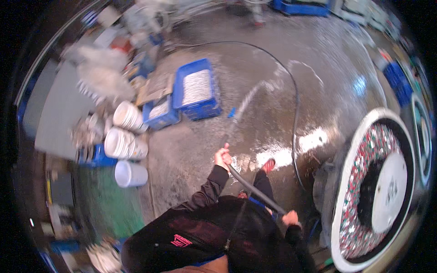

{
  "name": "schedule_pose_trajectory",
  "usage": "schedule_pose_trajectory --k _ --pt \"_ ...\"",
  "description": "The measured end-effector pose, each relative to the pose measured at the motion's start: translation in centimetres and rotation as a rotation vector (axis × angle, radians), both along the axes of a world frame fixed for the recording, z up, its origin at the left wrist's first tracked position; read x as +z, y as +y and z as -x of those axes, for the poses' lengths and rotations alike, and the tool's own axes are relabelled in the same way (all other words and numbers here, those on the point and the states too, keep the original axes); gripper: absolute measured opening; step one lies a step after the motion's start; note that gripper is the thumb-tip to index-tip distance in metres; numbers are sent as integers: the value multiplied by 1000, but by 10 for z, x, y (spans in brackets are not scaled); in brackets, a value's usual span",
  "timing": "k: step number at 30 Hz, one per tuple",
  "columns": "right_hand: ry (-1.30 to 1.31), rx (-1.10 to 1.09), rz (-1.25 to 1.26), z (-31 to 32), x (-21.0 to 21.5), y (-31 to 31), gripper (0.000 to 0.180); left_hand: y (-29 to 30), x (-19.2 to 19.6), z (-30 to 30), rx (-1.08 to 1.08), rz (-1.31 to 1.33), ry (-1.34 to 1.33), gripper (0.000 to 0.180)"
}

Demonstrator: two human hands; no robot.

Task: The person uses a hose to spray water on the factory floor and around machinery, then uses a red scoop to transfer small colorful plastic pieces from a rotating drum into a white bucket.

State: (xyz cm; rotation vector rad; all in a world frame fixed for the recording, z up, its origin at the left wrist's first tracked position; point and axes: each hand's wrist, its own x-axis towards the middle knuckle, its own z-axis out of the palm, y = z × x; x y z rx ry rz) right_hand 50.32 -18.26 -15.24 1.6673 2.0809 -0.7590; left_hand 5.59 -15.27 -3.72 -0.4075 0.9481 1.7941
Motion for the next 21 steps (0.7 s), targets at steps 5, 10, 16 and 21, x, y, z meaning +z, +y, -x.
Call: schedule_pose_trajectory --k 5,10,16,21 --pt "29 -210 110 57 35 95 32 122 -5 43 -128 63 62 26" --pt "38 -302 182 79 60 175 35 267 6 54 -399 127 73 25" --pt "112 -529 204 89 56 222 31 434 -4 24 -758 150 94 16" --pt "73 -702 196 101 67 220 38 503 -28 -20 -998 223 74 11"
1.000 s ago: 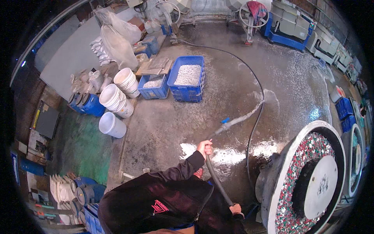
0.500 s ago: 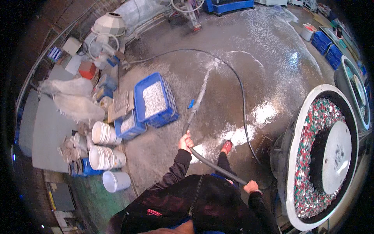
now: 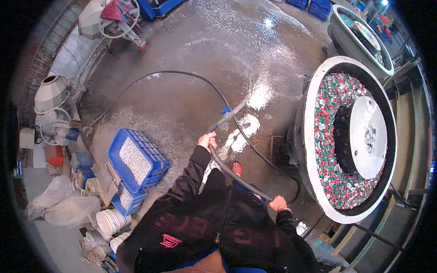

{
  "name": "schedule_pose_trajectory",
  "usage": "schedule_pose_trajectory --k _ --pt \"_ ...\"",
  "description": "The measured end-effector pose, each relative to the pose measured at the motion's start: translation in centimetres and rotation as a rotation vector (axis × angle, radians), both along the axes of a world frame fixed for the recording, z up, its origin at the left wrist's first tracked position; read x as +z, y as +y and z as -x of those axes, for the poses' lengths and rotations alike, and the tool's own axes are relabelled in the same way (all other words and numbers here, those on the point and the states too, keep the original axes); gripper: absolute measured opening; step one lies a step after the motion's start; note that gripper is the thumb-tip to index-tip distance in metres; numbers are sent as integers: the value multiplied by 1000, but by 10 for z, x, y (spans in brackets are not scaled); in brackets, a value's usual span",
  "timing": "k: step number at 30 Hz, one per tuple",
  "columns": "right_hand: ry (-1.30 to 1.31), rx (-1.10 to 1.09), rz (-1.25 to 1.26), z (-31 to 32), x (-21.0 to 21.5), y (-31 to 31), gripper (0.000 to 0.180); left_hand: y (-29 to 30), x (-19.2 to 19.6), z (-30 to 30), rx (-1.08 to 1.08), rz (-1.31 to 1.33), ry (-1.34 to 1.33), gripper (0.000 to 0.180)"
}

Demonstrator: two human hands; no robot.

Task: The person uses a hose to spray water on the factory floor and around machinery, then uses a red scoop to transfer small colorful plastic pieces from a rotating drum into a white bucket.

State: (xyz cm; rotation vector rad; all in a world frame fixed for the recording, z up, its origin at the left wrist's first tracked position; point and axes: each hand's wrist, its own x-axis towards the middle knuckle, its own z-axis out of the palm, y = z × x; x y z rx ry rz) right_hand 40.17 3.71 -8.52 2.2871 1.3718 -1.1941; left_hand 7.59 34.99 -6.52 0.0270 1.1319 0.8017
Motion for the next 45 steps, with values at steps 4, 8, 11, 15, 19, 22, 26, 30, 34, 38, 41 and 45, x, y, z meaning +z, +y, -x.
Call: schedule_pose_trajectory --k 4,8,11,15,19,22,26,30,34,38,41,45 --pt "-9 -138 3 23 18 7 39 40 -33 -32 -173 -120 317 12" --pt "-56 -325 -3 66 30 37 40 98 -42 -36 -451 -204 430 10" --pt "-157 -428 -53 104 33 73 39 145 -32 -24 -554 -194 385 8" --pt "-172 -406 -116 146 33 133 34 216 -23 13 -587 -119 102 21" --pt "-235 -328 -73 161 35 187 33 264 -33 54 -527 -95 53 20" --pt "-249 -370 -93 168 45 220 33 293 -40 71 -439 -68 53 18" --pt "-307 -376 -124 171 55 268 33 337 -36 73 -307 -95 47 20" --pt "-263 -435 -98 164 62 320 35 391 -20 55 -203 -133 7 19" --pt "-145 -514 -25 141 54 375 40 451 -8 18 -119 -180 -8 19" --pt "-200 -606 -77 110 31 429 51 524 -10 -43 -214 -240 7 22" --pt "-296 -676 -13 79 15 484 55 576 -12 -102 -223 -225 81 22" --pt "-300 -710 -62 33 29 545 43 650 -11 -178 -269 -160 28 30"
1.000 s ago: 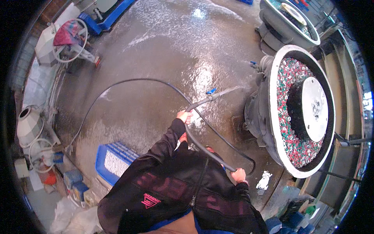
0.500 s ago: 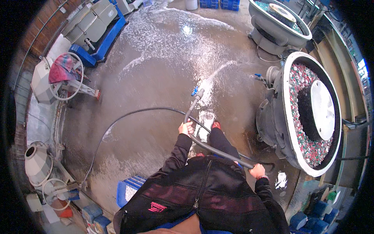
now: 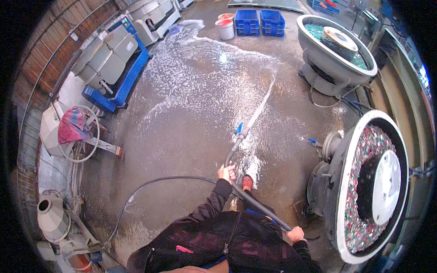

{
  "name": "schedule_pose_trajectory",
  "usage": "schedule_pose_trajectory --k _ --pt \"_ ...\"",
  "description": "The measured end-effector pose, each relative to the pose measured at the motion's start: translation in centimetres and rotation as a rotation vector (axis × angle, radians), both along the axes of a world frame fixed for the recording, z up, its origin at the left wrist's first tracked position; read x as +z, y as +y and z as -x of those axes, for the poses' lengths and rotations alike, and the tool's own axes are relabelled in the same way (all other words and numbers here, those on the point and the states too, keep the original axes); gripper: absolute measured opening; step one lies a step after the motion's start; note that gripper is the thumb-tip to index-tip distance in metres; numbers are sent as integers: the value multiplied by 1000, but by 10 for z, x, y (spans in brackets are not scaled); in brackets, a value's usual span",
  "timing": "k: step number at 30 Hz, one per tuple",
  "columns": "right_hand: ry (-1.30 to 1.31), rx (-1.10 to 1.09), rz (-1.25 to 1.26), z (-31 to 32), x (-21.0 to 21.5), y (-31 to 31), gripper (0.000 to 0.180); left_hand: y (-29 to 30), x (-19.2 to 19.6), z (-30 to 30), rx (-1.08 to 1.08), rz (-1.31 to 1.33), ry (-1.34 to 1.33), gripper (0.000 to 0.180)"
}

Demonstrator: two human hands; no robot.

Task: The person uses a hose to spray water on the factory floor and around machinery, then uses a red scoop to transfer small colorful plastic pieces from a rotating drum into a white bucket.

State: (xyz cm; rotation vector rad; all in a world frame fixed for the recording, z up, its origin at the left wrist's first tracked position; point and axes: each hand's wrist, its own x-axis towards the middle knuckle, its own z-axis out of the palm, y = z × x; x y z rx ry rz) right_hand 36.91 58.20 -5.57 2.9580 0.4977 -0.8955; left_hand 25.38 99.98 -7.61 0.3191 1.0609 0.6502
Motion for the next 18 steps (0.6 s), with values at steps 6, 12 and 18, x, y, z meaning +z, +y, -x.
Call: schedule_pose_trajectory --k 6,12,18 --pt "-107 -145 -154 -47 9 85 32 83 16 -96 158 -59 -18 30" --pt "22 -227 -259 -107 -3 134 33 153 21 -158 303 -65 -26 26" --pt "-44 -140 -161 -113 -6 173 39 211 -20 -189 149 -184 8 5"
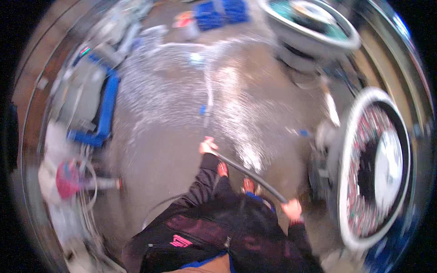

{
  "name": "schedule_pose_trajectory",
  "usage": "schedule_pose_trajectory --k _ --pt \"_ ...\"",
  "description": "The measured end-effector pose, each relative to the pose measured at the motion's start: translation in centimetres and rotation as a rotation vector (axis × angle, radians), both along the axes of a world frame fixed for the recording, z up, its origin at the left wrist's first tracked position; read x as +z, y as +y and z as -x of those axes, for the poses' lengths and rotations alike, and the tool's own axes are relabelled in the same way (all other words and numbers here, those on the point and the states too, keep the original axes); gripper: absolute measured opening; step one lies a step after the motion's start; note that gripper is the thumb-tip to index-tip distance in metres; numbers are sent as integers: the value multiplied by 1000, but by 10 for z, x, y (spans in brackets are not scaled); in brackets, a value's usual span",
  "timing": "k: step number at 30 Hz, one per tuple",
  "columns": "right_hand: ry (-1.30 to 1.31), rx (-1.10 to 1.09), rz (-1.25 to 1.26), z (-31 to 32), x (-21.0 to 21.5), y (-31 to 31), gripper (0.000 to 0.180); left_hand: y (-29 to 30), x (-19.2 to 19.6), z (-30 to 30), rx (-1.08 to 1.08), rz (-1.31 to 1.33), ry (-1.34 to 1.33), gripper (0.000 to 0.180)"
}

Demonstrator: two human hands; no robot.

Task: The person uses a hose to spray water on the factory floor and around machinery, then uses a red scoop to transfer small colorful plastic pieces from a rotating drum into a white bucket.

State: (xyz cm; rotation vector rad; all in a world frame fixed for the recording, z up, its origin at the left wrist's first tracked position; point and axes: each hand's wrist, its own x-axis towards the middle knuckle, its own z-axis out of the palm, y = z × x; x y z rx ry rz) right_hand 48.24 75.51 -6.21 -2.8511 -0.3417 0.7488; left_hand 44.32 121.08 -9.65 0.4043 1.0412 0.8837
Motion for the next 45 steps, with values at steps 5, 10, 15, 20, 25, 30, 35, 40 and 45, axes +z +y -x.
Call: schedule_pose_trajectory --k 5,10,15,20,25,30,35,40,45 --pt "259 -35 36 8 31 39 37 54 -42 5 -201 273 26 21" --pt "167 35 6 4 47 102 41 111 -49 21 -127 240 38 16" --pt "229 45 -39 -14 40 176 42 181 -37 27 69 91 27 15" --pt "200 139 -29 -7 38 247 42 251 -17 44 57 86 -30 17" --pt "222 200 -53 -8 37 299 42 308 -14 57 -47 46 -19 14" --pt "166 210 -134 -22 35 337 41 353 -9 57 -21 -44 -82 14" --pt "149 272 -84 -55 22 374 46 389 0 30 -17 26 -93 10" --pt "284 264 -77 -100 4 401 47 408 -11 -10 -43 86 -90 16" --pt "292 286 -94 -161 3 435 47 441 -12 -69 -81 93 -50 16"
